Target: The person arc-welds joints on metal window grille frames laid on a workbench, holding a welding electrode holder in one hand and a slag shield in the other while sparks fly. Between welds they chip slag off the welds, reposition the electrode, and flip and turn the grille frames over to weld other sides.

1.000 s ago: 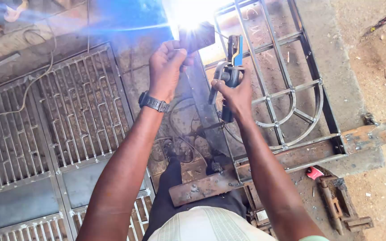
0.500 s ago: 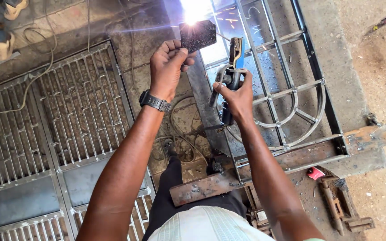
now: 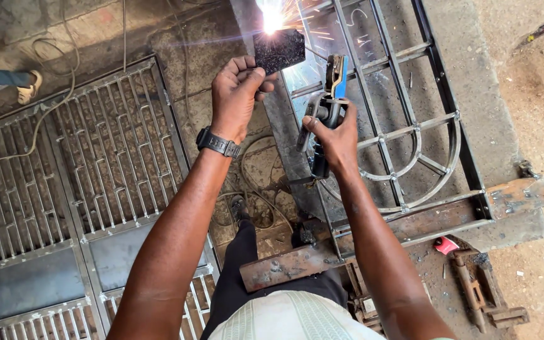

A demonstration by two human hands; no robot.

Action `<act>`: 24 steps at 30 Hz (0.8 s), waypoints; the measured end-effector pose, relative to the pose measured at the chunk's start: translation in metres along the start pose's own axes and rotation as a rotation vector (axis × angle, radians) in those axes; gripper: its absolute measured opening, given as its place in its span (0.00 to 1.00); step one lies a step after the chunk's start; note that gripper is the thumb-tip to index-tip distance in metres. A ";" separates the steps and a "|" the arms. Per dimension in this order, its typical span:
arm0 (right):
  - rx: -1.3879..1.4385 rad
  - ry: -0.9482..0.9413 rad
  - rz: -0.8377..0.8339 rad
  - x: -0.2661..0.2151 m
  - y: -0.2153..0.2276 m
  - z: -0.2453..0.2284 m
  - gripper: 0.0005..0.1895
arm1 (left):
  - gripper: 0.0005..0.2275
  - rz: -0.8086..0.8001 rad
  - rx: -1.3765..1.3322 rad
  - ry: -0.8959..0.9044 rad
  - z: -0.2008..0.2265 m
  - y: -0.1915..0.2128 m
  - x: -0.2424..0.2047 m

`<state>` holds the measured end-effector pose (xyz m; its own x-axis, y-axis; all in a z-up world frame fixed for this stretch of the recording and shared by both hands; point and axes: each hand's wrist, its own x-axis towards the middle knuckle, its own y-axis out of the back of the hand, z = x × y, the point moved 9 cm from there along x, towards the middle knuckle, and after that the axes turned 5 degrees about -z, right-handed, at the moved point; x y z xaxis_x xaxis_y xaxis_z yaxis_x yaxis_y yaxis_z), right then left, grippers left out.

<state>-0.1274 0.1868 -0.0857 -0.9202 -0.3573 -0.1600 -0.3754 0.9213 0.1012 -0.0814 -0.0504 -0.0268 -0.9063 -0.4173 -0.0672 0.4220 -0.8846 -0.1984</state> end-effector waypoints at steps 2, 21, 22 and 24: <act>-0.014 -0.069 0.013 -0.002 0.002 0.001 0.45 | 0.08 0.003 0.047 0.005 0.000 0.001 0.000; 0.394 0.137 -0.064 0.088 -0.007 -0.079 0.30 | 0.04 0.381 -0.265 -0.034 0.028 0.086 0.028; 0.319 0.141 -0.044 0.099 -0.010 -0.084 0.30 | 0.03 0.439 -0.269 -0.080 0.036 0.097 0.026; 0.246 0.150 -0.025 0.117 -0.018 -0.089 0.30 | 0.03 0.495 -0.274 -0.130 0.046 0.112 0.026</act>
<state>-0.2382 0.1143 -0.0185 -0.9241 -0.3819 -0.0111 -0.3764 0.9151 -0.1448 -0.0567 -0.1696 -0.0056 -0.5852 -0.8048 -0.0995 0.7577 -0.4989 -0.4208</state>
